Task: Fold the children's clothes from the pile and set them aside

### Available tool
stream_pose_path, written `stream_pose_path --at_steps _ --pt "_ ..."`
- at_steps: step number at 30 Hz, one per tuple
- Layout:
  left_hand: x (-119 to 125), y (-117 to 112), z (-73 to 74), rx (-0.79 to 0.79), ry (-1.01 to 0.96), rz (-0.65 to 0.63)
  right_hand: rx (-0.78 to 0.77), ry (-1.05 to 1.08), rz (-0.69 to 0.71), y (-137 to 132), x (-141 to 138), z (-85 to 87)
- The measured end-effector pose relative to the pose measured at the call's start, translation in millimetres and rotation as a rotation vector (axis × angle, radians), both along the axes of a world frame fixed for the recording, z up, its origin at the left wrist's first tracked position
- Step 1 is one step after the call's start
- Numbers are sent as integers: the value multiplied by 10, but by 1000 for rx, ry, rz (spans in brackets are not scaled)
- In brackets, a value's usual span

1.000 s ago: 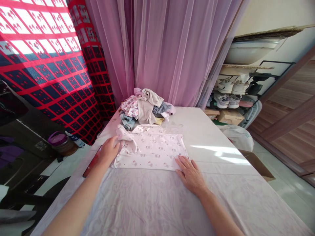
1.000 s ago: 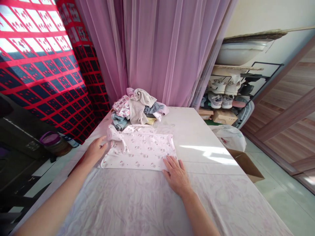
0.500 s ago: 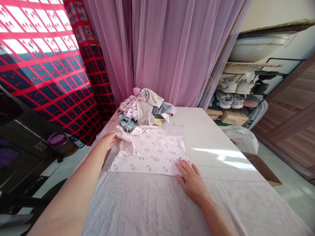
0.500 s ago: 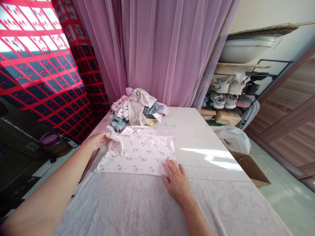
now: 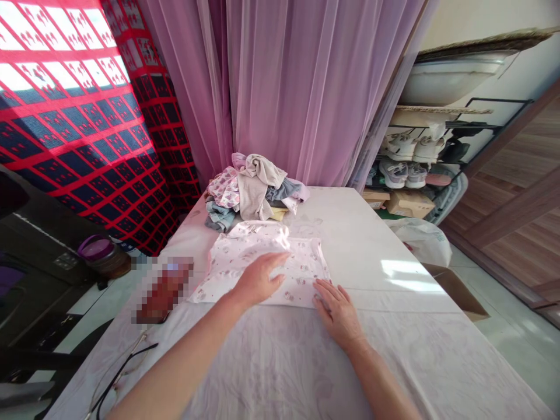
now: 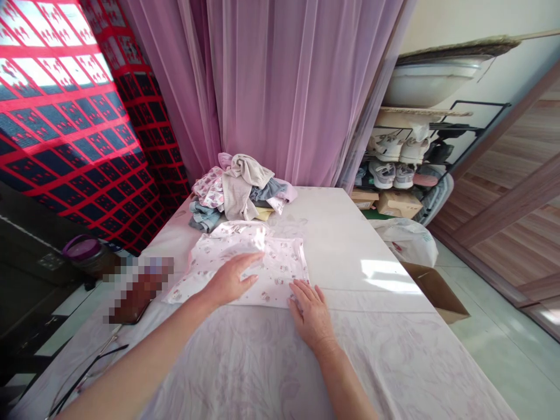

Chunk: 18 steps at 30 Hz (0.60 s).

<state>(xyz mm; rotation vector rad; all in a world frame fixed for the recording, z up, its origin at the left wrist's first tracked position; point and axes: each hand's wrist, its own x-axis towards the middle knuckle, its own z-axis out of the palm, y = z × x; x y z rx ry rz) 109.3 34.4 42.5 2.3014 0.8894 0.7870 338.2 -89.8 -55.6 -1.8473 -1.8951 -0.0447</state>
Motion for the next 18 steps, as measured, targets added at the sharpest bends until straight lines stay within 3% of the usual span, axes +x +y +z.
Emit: stream_pose_path --at_steps 1,4,11,15,18 --pt "3 -102 -44 14 49 -22 28 30 -19 14 4 -7" --pt "-221 -214 -156 107 180 84 69 107 -77 76 2 9" --pt "-1141 -60 -338 269 450 376 4 86 -111 457 -171 291" --pt "-1322 -14 -416 237 464 482 -155 14 -48 819 -276 455" --pt "-1345 13 -458 172 442 524 -295 84 -3 1022 -297 615"
